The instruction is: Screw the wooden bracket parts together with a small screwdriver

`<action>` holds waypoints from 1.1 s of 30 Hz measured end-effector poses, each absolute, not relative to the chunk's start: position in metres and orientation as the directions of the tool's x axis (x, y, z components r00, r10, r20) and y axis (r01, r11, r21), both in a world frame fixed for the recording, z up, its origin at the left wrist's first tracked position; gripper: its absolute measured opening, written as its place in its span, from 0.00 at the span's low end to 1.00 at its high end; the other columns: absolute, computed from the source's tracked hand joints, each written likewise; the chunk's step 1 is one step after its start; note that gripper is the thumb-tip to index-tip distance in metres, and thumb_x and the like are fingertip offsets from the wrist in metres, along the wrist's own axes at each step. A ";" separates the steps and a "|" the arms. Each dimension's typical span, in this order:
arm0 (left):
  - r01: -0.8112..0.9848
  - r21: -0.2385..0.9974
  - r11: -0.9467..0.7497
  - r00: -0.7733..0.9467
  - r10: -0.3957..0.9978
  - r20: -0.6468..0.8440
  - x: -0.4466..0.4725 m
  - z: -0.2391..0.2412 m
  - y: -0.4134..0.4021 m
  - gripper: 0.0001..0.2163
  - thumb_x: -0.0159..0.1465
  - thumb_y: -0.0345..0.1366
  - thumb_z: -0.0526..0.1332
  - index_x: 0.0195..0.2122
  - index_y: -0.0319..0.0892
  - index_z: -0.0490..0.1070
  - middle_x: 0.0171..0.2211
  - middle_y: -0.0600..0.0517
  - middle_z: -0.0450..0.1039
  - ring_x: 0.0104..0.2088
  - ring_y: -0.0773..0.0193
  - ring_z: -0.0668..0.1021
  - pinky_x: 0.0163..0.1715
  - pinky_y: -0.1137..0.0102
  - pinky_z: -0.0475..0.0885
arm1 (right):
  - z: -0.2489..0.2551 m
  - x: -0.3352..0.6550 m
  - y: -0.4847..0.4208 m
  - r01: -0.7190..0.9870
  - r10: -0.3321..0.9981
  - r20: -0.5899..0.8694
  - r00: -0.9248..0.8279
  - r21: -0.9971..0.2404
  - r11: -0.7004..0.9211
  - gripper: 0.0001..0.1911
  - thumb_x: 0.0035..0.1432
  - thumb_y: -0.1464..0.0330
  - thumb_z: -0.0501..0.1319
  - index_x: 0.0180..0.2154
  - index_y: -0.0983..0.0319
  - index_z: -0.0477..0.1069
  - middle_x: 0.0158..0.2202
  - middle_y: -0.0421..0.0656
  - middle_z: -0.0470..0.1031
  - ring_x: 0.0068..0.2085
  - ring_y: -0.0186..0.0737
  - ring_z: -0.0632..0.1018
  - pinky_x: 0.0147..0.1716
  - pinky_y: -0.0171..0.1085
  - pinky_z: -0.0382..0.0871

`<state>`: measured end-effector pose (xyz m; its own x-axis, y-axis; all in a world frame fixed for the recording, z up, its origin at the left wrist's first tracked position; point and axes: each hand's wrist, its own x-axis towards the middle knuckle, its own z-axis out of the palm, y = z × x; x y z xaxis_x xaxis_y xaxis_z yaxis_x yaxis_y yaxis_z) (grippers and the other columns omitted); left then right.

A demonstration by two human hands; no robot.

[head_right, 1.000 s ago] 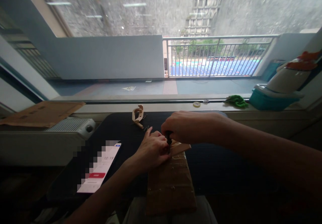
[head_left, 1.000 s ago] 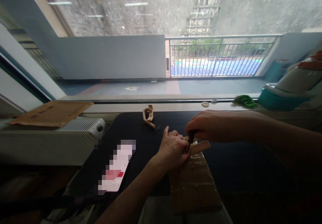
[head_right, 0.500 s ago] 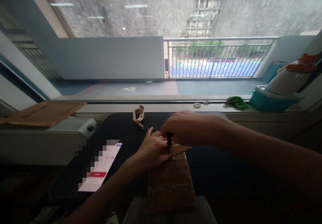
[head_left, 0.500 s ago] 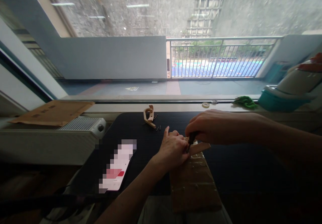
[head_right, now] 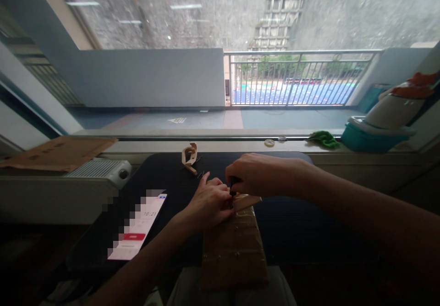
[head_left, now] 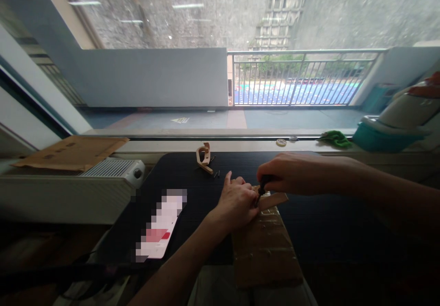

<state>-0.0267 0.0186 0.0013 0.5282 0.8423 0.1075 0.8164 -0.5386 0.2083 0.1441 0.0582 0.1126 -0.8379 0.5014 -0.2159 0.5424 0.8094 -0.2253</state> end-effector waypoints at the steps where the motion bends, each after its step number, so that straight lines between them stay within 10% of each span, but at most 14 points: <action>1: 0.817 0.204 -0.539 0.528 0.842 0.110 -0.027 0.001 0.019 0.07 0.59 0.39 0.58 0.28 0.43 0.72 0.32 0.52 0.73 0.42 0.56 0.69 0.55 0.42 0.46 | 0.113 0.143 0.058 0.553 0.513 -0.215 -0.831 -0.217 0.805 0.10 0.57 0.66 0.52 0.32 0.62 0.71 0.25 0.39 0.69 0.24 0.30 0.65 0.22 0.32 0.51; 33: 0.813 0.256 -0.523 0.520 0.850 0.086 -0.027 0.003 0.019 0.07 0.58 0.39 0.59 0.25 0.44 0.72 0.30 0.52 0.73 0.43 0.56 0.69 0.56 0.43 0.45 | 0.125 0.136 0.056 0.506 0.474 -0.188 -0.860 -0.193 0.841 0.11 0.55 0.70 0.53 0.37 0.59 0.73 0.28 0.40 0.73 0.26 0.32 0.67 0.24 0.33 0.51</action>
